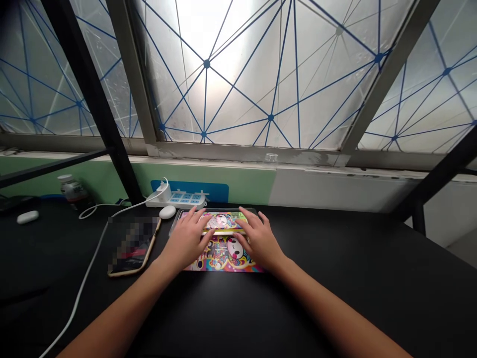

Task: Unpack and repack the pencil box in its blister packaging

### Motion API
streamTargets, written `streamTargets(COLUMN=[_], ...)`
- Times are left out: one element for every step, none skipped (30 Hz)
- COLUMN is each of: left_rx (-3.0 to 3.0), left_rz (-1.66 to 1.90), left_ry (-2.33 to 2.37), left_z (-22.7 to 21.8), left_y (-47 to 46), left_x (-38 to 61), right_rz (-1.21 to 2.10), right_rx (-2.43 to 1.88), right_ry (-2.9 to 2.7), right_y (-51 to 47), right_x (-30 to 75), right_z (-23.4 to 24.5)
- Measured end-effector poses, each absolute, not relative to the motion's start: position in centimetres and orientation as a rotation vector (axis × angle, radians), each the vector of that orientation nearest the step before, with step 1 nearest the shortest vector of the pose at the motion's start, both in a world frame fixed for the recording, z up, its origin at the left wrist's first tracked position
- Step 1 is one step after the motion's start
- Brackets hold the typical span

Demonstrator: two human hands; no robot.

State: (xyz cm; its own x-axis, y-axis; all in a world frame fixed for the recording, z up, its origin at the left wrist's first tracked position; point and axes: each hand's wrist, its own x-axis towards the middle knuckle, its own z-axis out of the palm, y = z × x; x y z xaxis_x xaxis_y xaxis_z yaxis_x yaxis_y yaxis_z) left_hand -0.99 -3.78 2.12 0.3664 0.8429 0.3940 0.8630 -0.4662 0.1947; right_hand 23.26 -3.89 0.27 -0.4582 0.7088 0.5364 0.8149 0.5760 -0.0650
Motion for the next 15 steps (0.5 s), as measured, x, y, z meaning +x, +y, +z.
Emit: streamTargets(left_rx=[-2.577,-2.604,-2.618,-2.622,-2.627,-2.631,-2.637,-2.645,-2.653,-2.658,-2.664,-2.669,-2.674,-2.680,-2.686], left_rz=[-0.683,-0.656,-0.636,-0.621,-0.605,-0.590,-0.575,-0.561,-0.549,-0.540,-0.530,-0.521,-0.512,-0.502,-0.493], left_ry=[-1.604,-1.627,-1.639,-1.653,-1.665,-1.671,-1.673,-1.667,-1.659,-1.650,-1.640,-1.632,-1.624,-1.618,-1.614], left_z=[2.4,2.6,2.6,2.6,2.4,2.1,1.7,1.3,1.0,0.7,0.5,0.4,0.3,0.3,0.4], left_y=[-3.4,-2.8,-2.3,-1.7,-1.1,-0.7,-0.4,-0.3,-0.2,-0.3,-0.3,-0.4,-0.5,-0.5,-0.5], left_x=[-0.4,0.1,0.6,0.9,1.2,1.3,1.5,1.5,1.5,1.5,1.4,1.4,1.3,1.2,1.1], right_rz=[-0.256,-0.213,-0.150,-0.074,0.012,0.102,0.191,0.284,0.375,0.463,0.544,0.614,0.674,0.725,0.768], right_rx=[-1.133,-1.054,-0.986,-0.935,-0.909,-0.911,-0.938,-0.975,-1.009,-1.031,-1.039,-1.039,-1.040,-1.048,-1.064], right_ry=[-2.315,-2.350,-2.402,-2.465,-2.531,-2.592,-2.639,-2.680,-2.713,-2.741,-2.766,-2.786,-2.799,-2.801,-2.791], right_y=[-4.5,-5.1,-5.8,-6.3,-6.8,-7.2,-7.5,-7.6,-7.7,-7.6,-7.6,-7.5,-7.5,-7.4,-7.4], right_x=[22.7,22.2,21.6,21.0,20.5,20.1,19.8,19.6,19.6,19.6,19.7,19.9,20.1,20.3,20.4], right_z=[0.5,0.6,0.6,0.5,0.4,0.4,0.4,0.4,0.6,0.8,1.1,1.4,1.7,2.1,2.4])
